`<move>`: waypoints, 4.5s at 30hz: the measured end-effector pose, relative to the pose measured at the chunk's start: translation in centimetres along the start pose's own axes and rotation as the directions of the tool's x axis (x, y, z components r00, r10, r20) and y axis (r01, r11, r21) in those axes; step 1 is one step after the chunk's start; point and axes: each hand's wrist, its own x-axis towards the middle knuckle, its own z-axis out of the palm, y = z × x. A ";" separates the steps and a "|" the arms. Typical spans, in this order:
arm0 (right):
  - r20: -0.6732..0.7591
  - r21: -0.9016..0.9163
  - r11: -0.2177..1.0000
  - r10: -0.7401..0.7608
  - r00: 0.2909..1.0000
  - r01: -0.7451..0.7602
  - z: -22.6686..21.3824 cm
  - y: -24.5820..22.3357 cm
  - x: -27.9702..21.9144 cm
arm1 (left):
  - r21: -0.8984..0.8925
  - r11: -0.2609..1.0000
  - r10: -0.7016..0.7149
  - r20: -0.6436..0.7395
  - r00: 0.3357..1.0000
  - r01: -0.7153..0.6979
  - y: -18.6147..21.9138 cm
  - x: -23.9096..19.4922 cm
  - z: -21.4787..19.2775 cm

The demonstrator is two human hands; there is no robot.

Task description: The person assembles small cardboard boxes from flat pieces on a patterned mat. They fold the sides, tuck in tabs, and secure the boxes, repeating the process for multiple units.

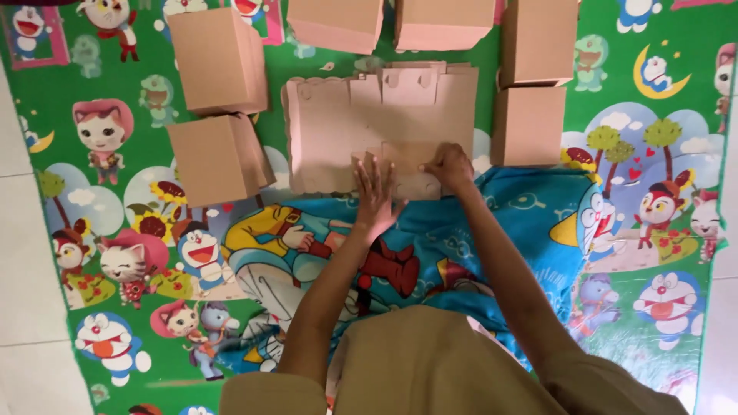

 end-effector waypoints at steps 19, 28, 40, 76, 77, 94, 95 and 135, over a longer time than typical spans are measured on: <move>-0.017 0.175 0.980 0.104 0.994 -0.099 -1.3 1.2 2.9 | -0.002 1.000 -0.016 0.129 0.992 0.016 0.0 3.9 -4.4; -0.147 -0.382 0.913 -0.217 0.965 0.147 -7.9 -0.1 9.4 | -0.185 0.983 -0.023 -0.048 0.999 0.014 -4.5 22.0 -3.5; -0.097 -0.561 0.783 -0.383 0.919 0.267 -7.9 -0.4 8.8 | 0.301 0.945 0.216 -0.283 0.934 -0.128 -0.5 21.2 -3.8; -0.013 -0.559 0.800 -0.273 0.962 0.220 -3.9 -1.1 3.9 | 0.310 0.895 -0.406 0.273 0.872 0.320 3.9 19.8 3.2; 0.003 -0.551 0.803 -0.273 0.962 0.230 -4.3 -1.7 3.3 | 0.398 0.888 -0.404 0.434 0.805 0.231 4.2 19.9 1.4; 0.015 -0.583 0.779 -0.271 0.962 0.229 -2.7 -0.5 4.9 | -0.123 0.928 -0.348 0.050 0.936 0.351 -1.7 19.5 -1.9; 0.017 -0.580 0.785 -0.253 0.967 0.216 -2.6 -0.3 5.2 | -0.415 0.842 -0.411 -0.079 0.908 0.345 -2.9 19.9 -3.3; 0.145 -0.798 0.534 -0.280 0.949 0.279 0.6 -0.7 10.1 | 0.237 0.968 -0.010 0.354 0.935 -0.079 -4.1 15.2 -1.3</move>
